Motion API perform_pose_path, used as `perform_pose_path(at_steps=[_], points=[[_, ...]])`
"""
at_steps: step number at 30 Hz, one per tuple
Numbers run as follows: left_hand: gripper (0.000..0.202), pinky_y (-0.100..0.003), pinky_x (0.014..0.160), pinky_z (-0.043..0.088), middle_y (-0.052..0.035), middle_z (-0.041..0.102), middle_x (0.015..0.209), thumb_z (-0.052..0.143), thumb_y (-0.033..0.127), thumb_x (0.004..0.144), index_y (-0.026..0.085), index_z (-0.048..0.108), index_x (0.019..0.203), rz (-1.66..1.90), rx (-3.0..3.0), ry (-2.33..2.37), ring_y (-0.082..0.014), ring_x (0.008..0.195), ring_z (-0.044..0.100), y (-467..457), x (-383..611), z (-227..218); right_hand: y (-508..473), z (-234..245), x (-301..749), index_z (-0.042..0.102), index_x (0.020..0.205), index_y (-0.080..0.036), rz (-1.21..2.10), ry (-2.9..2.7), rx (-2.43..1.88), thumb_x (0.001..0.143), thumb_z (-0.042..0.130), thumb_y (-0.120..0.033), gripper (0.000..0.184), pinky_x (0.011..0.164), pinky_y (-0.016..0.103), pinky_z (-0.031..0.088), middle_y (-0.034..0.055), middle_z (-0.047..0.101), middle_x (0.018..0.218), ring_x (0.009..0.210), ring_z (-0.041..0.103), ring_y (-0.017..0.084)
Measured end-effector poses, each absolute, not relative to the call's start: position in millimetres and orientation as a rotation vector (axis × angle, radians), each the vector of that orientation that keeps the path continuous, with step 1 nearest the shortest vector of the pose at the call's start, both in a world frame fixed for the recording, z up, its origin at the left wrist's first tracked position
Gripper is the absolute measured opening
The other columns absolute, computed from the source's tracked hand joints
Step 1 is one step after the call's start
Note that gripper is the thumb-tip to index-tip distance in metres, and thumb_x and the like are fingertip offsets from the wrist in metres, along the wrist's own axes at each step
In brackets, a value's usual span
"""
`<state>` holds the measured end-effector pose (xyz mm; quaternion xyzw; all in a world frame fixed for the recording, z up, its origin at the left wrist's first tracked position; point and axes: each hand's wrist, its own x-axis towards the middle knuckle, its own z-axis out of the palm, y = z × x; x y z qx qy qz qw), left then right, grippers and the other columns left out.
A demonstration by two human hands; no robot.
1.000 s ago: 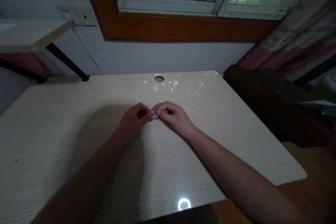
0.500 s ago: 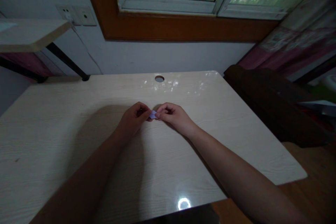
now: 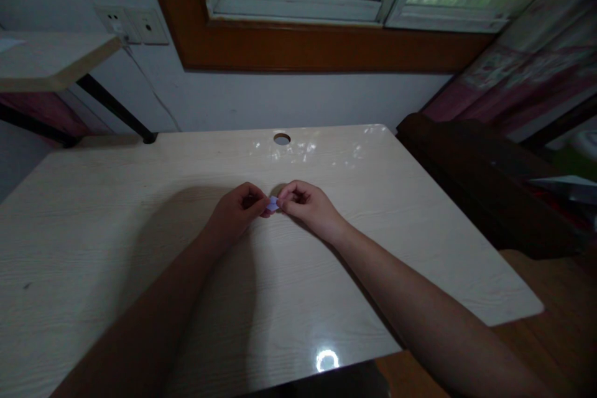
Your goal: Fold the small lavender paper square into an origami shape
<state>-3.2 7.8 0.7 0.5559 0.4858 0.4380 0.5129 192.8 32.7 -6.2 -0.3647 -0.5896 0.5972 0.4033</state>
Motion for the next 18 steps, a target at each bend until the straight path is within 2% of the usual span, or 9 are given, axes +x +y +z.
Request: perform_pose_path(at_steps=[8, 18], points=[[0.022, -0.032, 0.072, 0.058, -0.0041, 0.074, 0.075, 0.070, 0.035, 0.082, 0.017, 0.059, 0.082, 1.125, 1.254, 1.210, -0.0179, 0.070, 0.072, 8.5, -3.5, -0.5, 35.1, -4.2, 192.4, 0.066, 0.080, -0.017, 1.447, -1.417, -0.981, 0.072, 0.075, -0.026, 0.015, 0.064, 0.026, 0.042, -0.0001, 0.066, 0.073, 0.066, 0.056, 0.012], [0.029, -0.031, 0.069, 0.058, -0.0024, 0.071, 0.075, 0.072, 0.042, 0.081, 0.016, 0.061, 0.089, 1.185, 1.227, 1.131, -0.0164, 0.068, 0.070, 6.8, -1.5, 3.6, 35.9, -5.9, 192.5, 0.065, 0.079, -0.017, 1.485, -1.357, -0.971, 0.072, 0.075, -0.027, 0.015, 0.064, 0.027, 0.042, -0.0004, 0.065, 0.071, 0.065, 0.057, 0.012]])
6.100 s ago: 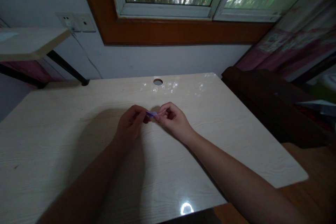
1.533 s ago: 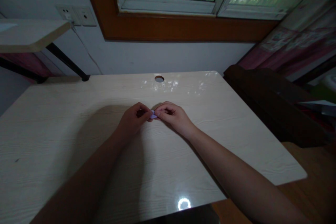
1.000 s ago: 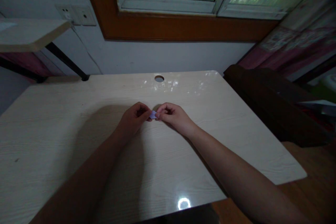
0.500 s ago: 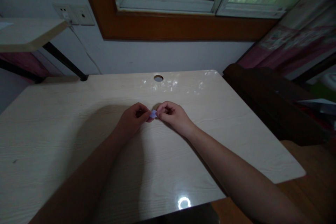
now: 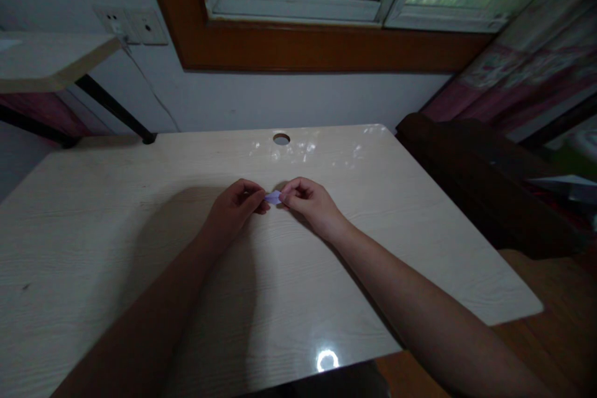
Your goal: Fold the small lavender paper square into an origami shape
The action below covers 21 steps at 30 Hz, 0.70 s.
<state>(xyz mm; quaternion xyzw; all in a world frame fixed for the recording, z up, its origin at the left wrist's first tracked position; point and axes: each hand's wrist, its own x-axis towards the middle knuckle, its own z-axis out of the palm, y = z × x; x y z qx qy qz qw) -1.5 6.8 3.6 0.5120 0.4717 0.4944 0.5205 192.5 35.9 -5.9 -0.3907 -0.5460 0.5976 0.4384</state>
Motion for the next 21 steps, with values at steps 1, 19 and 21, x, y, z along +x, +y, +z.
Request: perform_pose_path(at_steps=[1, 19, 21], points=[[0.030, -0.030, 0.068, 0.058, -0.0023, 0.071, 0.073, 0.073, 0.042, 0.079, 0.017, 0.061, 0.089, 1.171, 1.259, 1.134, -0.0164, 0.067, 0.070, 6.6, -1.5, 2.3, 35.9, -6.2, 192.4, 0.066, 0.079, -0.017, 1.485, -1.359, -0.970, 0.072, 0.075, -0.027, 0.015, 0.064, 0.027, 0.042, -0.0003, 0.065, 0.071, 0.065, 0.057, 0.012], [0.025, -0.030, 0.065, 0.056, -0.0022, 0.071, 0.069, 0.071, 0.041, 0.082, 0.017, 0.064, 0.083, 1.155, 1.304, 1.275, -0.0168, 0.063, 0.069, 6.5, -1.8, 2.3, 32.3, -0.5, 192.1, 0.065, 0.080, -0.017, 1.378, -1.418, -1.016, 0.073, 0.075, -0.032, 0.019, 0.064, 0.027, 0.043, 0.0010, 0.065, 0.073, 0.067, 0.056, 0.013], [0.024, -0.030, 0.066, 0.057, -0.0025, 0.071, 0.072, 0.070, 0.040, 0.082, 0.017, 0.063, 0.083, 1.166, 1.277, 1.272, -0.0166, 0.064, 0.069, 6.9, -1.5, 3.6, 32.7, -0.9, 192.1, 0.065, 0.079, -0.017, 1.380, -1.407, -1.016, 0.073, 0.075, -0.030, 0.017, 0.064, 0.027, 0.043, 0.0009, 0.066, 0.073, 0.066, 0.056, 0.012]])
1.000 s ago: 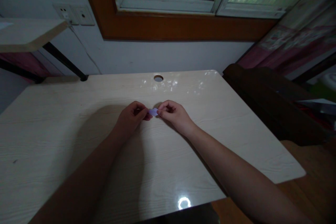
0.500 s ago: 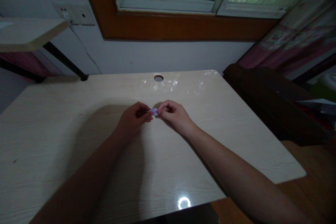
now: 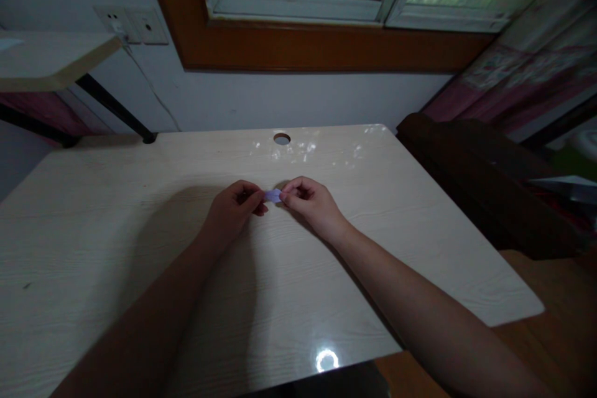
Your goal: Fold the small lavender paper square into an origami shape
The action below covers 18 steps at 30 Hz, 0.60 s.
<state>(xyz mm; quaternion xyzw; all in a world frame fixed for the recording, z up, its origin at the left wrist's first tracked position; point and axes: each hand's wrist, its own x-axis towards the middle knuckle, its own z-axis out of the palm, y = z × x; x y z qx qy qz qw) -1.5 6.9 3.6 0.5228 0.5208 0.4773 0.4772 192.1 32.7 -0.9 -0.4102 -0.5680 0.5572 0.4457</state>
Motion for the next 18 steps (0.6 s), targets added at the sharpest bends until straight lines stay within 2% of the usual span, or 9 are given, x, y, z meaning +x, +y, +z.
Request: perform_pose_path(at_steps=[18], points=[[0.020, -0.029, 0.067, 0.057, -0.0013, 0.069, 0.075, 0.066, 0.035, 0.084, 0.016, 0.060, 0.084, 1.231, 1.211, 1.233, -0.0141, 0.064, 0.067, 6.0, -0.9, 7.3, 34.1, -2.8, 192.1, 0.065, 0.078, -0.017, 1.417, -1.367, -1.005, 0.073, 0.075, -0.029, 0.016, 0.064, 0.027, 0.043, 0.0009, 0.066, 0.072, 0.065, 0.058, 0.012]])
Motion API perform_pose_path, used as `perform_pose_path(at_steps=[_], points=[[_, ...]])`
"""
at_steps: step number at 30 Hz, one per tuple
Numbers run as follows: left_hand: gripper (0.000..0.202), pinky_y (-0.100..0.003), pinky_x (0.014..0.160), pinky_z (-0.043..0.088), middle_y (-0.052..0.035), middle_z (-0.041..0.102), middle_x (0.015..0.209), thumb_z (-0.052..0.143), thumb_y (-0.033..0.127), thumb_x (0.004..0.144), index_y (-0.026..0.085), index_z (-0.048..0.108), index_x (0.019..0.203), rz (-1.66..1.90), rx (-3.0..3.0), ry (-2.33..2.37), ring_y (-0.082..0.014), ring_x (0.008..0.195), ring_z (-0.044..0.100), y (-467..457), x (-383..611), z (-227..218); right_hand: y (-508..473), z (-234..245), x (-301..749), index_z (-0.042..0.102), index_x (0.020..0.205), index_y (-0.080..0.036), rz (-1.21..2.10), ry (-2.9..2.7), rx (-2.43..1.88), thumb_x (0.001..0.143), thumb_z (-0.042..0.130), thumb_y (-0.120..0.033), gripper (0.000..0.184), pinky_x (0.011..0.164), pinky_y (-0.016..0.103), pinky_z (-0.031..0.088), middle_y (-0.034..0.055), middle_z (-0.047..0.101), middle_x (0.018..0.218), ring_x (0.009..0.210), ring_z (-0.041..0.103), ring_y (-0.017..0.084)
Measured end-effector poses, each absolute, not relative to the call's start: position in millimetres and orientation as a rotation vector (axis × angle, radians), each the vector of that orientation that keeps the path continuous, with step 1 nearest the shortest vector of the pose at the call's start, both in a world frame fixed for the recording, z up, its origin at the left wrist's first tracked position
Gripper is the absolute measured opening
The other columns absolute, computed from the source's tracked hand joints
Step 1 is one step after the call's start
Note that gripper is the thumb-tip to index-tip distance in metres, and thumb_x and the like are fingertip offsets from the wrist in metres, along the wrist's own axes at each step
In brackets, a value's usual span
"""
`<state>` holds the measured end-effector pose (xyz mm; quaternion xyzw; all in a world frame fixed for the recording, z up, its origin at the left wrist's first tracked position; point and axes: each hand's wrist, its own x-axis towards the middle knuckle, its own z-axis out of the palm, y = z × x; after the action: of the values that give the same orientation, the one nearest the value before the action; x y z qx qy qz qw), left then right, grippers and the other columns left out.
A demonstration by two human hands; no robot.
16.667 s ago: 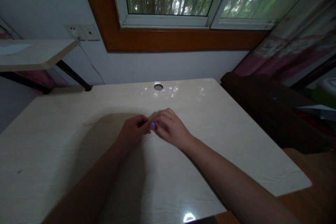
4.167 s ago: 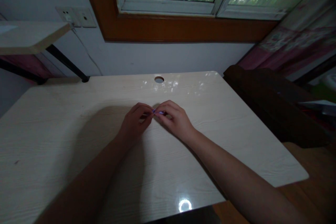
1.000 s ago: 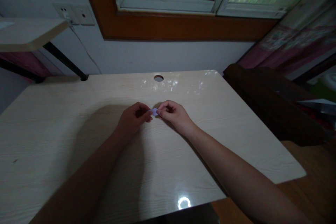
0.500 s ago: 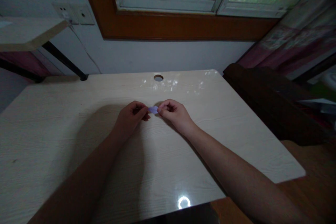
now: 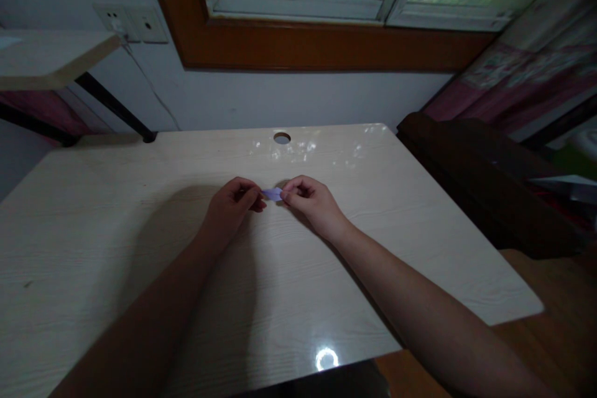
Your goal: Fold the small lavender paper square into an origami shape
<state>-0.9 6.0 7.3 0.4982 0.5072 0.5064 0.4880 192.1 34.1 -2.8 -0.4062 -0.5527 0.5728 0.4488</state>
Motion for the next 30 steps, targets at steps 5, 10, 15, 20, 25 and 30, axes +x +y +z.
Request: perform_pose_path(at_steps=[5, 10, 15, 20, 25, 30], points=[[0.023, -0.030, 0.066, 0.057, -0.0012, 0.068, 0.075, 0.069, 0.037, 0.083, 0.017, 0.061, 0.090, 1.241, 1.242, 1.166, -0.0153, 0.067, 0.068, 4.8, -0.5, 5.1, 35.5, -4.4, 192.3, 0.065, 0.079, -0.017, 1.413, -1.378, -1.009, 0.074, 0.074, -0.030, 0.017, 0.066, 0.028, 0.045, 0.0013, 0.067, 0.073, 0.067, 0.059, 0.013], [0.033, -0.029, 0.076, 0.057, -0.0060, 0.068, 0.106, 0.079, 0.033, 0.075, 0.019, 0.063, 0.100, 1.225, 1.402, 1.155, -0.0175, 0.091, 0.068, 7.0, -1.1, -2.7, 35.7, -4.6, 191.9, 0.066, 0.079, -0.017, 1.440, -1.390, -0.984, 0.074, 0.075, -0.031, 0.018, 0.067, 0.028, 0.046, 0.0010, 0.067, 0.072, 0.067, 0.059, 0.013], [0.033, -0.032, 0.075, 0.058, -0.0037, 0.071, 0.091, 0.076, 0.036, 0.077, 0.018, 0.063, 0.101, 1.177, 1.312, 1.084, -0.0166, 0.078, 0.070, 7.5, -2.0, -5.1, 32.3, -0.9, 189.9, 0.065, 0.079, -0.018, 1.484, -1.397, -0.946, 0.073, 0.077, -0.032, 0.019, 0.066, 0.028, 0.047, -0.0005, 0.066, 0.070, 0.065, 0.058, 0.013], [0.028, -0.031, 0.072, 0.056, -0.0025, 0.072, 0.079, 0.077, 0.036, 0.076, 0.017, 0.063, 0.091, 1.204, 1.262, 1.118, -0.0162, 0.071, 0.069, 7.1, -2.0, -1.5, 30.6, -0.3, 189.1, 0.065, 0.081, -0.018, 1.528, -1.380, -0.916, 0.072, 0.078, -0.032, 0.021, 0.068, 0.029, 0.048, 0.0001, 0.067, 0.073, 0.067, 0.060, 0.013], [0.023, -0.029, 0.068, 0.056, -0.0009, 0.070, 0.075, 0.075, 0.035, 0.078, 0.017, 0.062, 0.087, 1.205, 1.257, 1.129, -0.0150, 0.068, 0.068, 6.8, -1.8, 0.4, 30.8, -3.8, 189.9, 0.064, 0.081, -0.018, 1.518, -1.400, -0.909, 0.073, 0.078, -0.033, 0.021, 0.068, 0.029, 0.048, 0.0003, 0.066, 0.075, 0.068, 0.060, 0.013], [0.021, -0.029, 0.067, 0.056, -0.0003, 0.069, 0.071, 0.072, 0.034, 0.081, 0.017, 0.059, 0.085, 1.182, 1.271, 1.117, -0.0148, 0.066, 0.068, 7.1, -1.8, -0.3, 29.5, -5.1, 188.7, 0.065, 0.094, -0.021, 1.520, -1.410, -0.841, 0.075, 0.079, -0.034, 0.027, 0.069, 0.029, 0.050, 0.0006, 0.067, 0.081, 0.070, 0.062, 0.013]])
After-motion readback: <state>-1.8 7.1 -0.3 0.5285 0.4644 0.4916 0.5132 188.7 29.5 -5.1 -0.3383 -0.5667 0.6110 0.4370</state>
